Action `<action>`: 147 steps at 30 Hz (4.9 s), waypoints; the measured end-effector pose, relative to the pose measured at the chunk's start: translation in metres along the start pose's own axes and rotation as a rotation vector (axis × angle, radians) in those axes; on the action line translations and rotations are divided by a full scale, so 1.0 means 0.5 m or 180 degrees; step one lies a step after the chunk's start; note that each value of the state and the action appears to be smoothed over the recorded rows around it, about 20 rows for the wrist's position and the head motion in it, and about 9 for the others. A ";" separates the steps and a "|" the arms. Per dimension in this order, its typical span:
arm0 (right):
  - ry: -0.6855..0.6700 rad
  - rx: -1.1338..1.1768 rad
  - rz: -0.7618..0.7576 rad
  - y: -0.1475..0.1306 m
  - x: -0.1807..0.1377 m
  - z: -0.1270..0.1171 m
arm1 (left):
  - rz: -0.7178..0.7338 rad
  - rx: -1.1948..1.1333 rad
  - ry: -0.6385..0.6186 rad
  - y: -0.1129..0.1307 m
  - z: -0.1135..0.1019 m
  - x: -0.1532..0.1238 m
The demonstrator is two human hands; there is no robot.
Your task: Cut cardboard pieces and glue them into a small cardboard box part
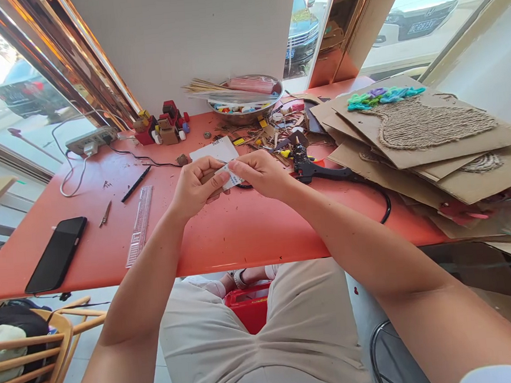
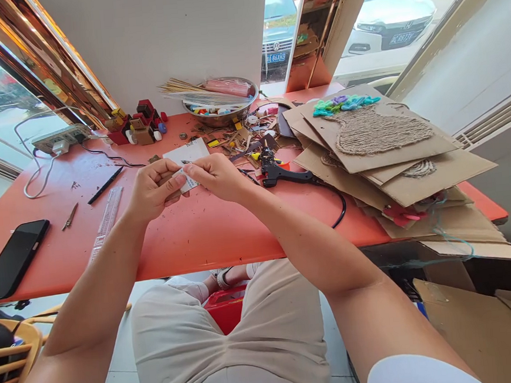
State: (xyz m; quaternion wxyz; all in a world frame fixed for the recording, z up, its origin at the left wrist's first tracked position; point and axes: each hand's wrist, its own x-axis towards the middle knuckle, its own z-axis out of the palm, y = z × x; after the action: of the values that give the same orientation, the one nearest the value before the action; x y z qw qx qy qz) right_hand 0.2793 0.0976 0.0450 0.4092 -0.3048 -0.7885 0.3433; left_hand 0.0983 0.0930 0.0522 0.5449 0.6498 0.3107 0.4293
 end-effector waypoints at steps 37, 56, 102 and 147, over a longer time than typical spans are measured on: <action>-0.0174 0.0178 0.0127 -0.010 -0.001 0.000 | -0.0049 -0.0037 0.0345 -0.004 -0.018 0.009; -0.0525 -0.1962 -0.0088 0.023 -0.012 0.045 | -0.0752 0.0765 -0.0141 -0.029 -0.067 0.009; 0.0197 -0.0871 0.0922 0.061 -0.002 0.048 | -0.0438 0.1482 0.0123 -0.076 -0.092 -0.031; -0.0024 -0.1188 0.0792 0.039 -0.001 0.043 | -0.0476 0.1495 0.0159 -0.073 -0.086 -0.028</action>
State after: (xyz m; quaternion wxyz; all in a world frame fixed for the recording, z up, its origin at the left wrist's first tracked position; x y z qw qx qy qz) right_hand 0.2649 0.1022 0.0202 0.2972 -0.4690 -0.7962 0.2404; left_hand 0.0561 0.1073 0.0153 0.4014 0.7230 0.4626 0.3197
